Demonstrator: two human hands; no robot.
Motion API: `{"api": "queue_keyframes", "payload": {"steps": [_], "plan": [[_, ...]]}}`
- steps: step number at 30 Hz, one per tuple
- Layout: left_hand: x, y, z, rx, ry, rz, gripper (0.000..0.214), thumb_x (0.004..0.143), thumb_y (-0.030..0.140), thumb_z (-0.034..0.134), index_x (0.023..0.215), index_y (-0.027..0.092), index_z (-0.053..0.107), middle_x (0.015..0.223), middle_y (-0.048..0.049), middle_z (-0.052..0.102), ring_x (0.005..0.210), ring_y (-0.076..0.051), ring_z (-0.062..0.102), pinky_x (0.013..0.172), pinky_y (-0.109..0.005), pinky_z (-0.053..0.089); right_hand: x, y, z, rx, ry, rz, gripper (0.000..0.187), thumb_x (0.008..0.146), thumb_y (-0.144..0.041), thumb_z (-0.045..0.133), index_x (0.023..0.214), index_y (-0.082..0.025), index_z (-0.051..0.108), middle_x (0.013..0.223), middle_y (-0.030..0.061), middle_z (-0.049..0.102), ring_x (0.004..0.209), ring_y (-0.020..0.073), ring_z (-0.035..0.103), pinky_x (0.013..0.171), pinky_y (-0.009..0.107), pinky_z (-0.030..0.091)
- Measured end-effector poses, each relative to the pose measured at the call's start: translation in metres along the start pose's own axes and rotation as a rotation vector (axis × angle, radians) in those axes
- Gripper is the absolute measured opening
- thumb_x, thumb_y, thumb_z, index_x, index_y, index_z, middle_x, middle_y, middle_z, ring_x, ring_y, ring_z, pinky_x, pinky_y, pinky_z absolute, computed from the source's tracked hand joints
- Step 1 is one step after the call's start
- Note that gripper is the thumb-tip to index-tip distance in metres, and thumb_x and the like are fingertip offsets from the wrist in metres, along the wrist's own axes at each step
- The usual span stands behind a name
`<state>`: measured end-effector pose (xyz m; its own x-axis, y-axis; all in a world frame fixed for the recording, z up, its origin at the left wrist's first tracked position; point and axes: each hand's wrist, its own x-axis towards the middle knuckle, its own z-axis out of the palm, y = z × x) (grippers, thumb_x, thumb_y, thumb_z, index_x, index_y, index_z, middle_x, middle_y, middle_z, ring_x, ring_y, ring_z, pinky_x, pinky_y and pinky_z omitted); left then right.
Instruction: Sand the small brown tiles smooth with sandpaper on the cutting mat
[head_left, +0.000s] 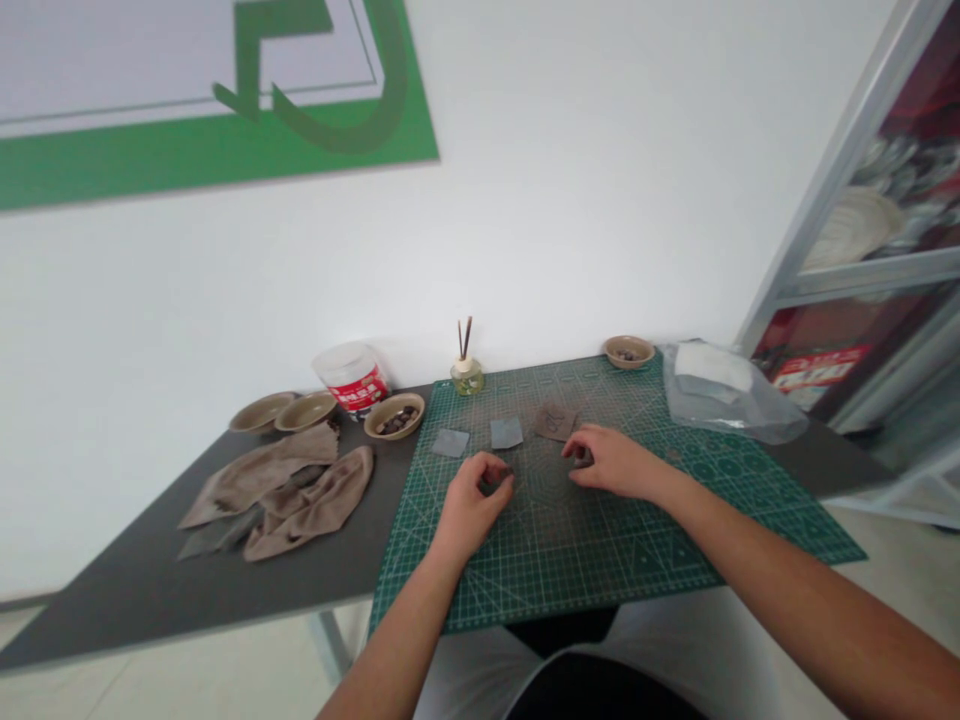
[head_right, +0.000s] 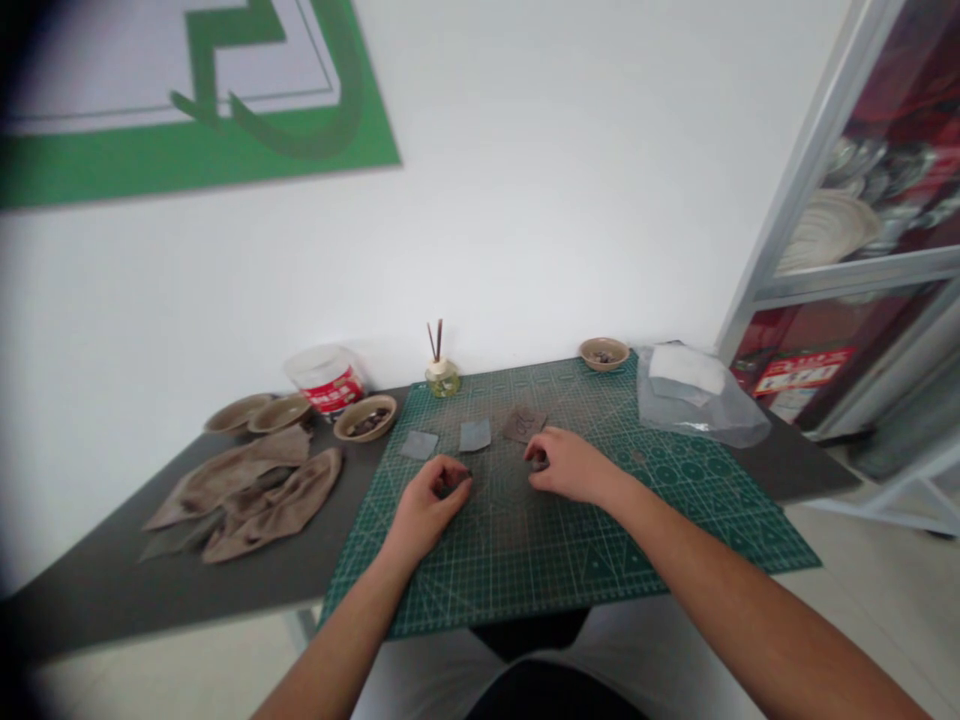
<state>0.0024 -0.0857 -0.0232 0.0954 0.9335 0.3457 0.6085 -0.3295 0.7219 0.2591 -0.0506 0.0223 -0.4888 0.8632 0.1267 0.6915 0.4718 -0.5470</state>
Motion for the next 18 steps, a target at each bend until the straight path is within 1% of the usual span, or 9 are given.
{"api": "queue_keyframes", "payload": {"steps": [2, 5, 7, 9, 12, 15, 17, 18], "plan": [[0.000, -0.001, 0.000, 0.000, -0.034, 0.002, 0.008, 0.080, 0.024, 0.059, 0.087, 0.021, 0.061, 0.083, -0.0005, 0.061, 0.078, -0.016, 0.057, 0.068, -0.026, 0.044, -0.002, 0.006, 0.000, -0.049, -0.013, 0.024, 0.023, 0.069, -0.020, 0.068, 0.091, -0.017, 0.071, 0.090, 0.0057, 0.069, 0.079, 0.0180, 0.061, 0.069, 0.026, 0.040], [0.001, -0.003, 0.001, 0.008, -0.063, 0.005, 0.007, 0.081, 0.024, 0.059, 0.087, 0.021, 0.061, 0.083, -0.0008, 0.061, 0.079, -0.017, 0.058, 0.070, -0.026, 0.044, -0.006, 0.009, -0.003, -0.080, -0.015, 0.041, 0.012, 0.077, -0.025, 0.062, 0.083, -0.018, 0.070, 0.080, 0.0031, 0.070, 0.074, 0.0169, 0.061, 0.064, 0.025, 0.037], [0.001, -0.003, 0.002, 0.010, -0.062, 0.002, 0.007, 0.080, 0.024, 0.059, 0.086, 0.021, 0.061, 0.083, -0.0007, 0.061, 0.080, -0.017, 0.057, 0.070, -0.026, 0.044, -0.008, 0.008, -0.005, -0.080, -0.013, 0.052, 0.013, 0.080, -0.028, 0.061, 0.083, -0.019, 0.070, 0.077, 0.0018, 0.069, 0.070, 0.0158, 0.060, 0.060, 0.025, 0.034], [0.001, -0.003, 0.002, 0.006, -0.059, -0.007, 0.007, 0.080, 0.023, 0.059, 0.086, 0.021, 0.062, 0.082, -0.0006, 0.061, 0.080, -0.017, 0.057, 0.070, -0.026, 0.044, -0.009, 0.008, -0.005, -0.087, -0.019, 0.068, 0.013, 0.077, -0.030, 0.063, 0.083, -0.019, 0.069, 0.077, 0.0020, 0.069, 0.069, 0.0158, 0.060, 0.058, 0.025, 0.032], [0.002, -0.002, 0.002, -0.022, -0.067, -0.026, 0.008, 0.079, 0.024, 0.060, 0.086, 0.021, 0.063, 0.081, -0.0006, 0.061, 0.078, -0.017, 0.058, 0.069, -0.026, 0.045, -0.010, 0.008, -0.002, -0.087, -0.028, 0.088, 0.011, 0.075, -0.030, 0.066, 0.076, -0.018, 0.067, 0.072, 0.0027, 0.068, 0.066, 0.0165, 0.058, 0.057, 0.025, 0.030], [0.003, 0.001, -0.001, -0.076, -0.064, -0.054, 0.010, 0.080, 0.026, 0.061, 0.088, 0.021, 0.063, 0.080, -0.0001, 0.062, 0.074, -0.016, 0.058, 0.067, -0.026, 0.044, -0.009, 0.007, 0.000, 0.007, 0.071, 0.095, 0.010, 0.076, -0.028, 0.064, 0.073, -0.019, 0.064, 0.067, 0.0009, 0.065, 0.062, 0.0153, 0.057, 0.055, 0.025, 0.030], [0.005, 0.006, -0.005, -0.125, -0.062, -0.065, 0.009, 0.080, 0.026, 0.061, 0.087, 0.021, 0.063, 0.084, -0.0010, 0.065, 0.075, -0.016, 0.060, 0.068, -0.027, 0.045, -0.006, 0.005, -0.001, 0.137, 0.123, 0.084, 0.008, 0.077, -0.027, 0.063, 0.078, -0.019, 0.063, 0.070, -0.0001, 0.066, 0.062, 0.0145, 0.057, 0.055, 0.024, 0.033], [0.008, 0.009, -0.007, -0.158, -0.066, -0.065, 0.008, 0.080, 0.026, 0.061, 0.086, 0.020, 0.062, 0.088, -0.0022, 0.067, 0.079, -0.017, 0.061, 0.069, -0.027, 0.046, -0.004, 0.004, -0.001, 0.225, 0.120, 0.072, 0.008, 0.077, -0.026, 0.062, 0.080, -0.019, 0.062, 0.073, 0.0001, 0.067, 0.064, 0.0146, 0.058, 0.057, 0.024, 0.035]]}}
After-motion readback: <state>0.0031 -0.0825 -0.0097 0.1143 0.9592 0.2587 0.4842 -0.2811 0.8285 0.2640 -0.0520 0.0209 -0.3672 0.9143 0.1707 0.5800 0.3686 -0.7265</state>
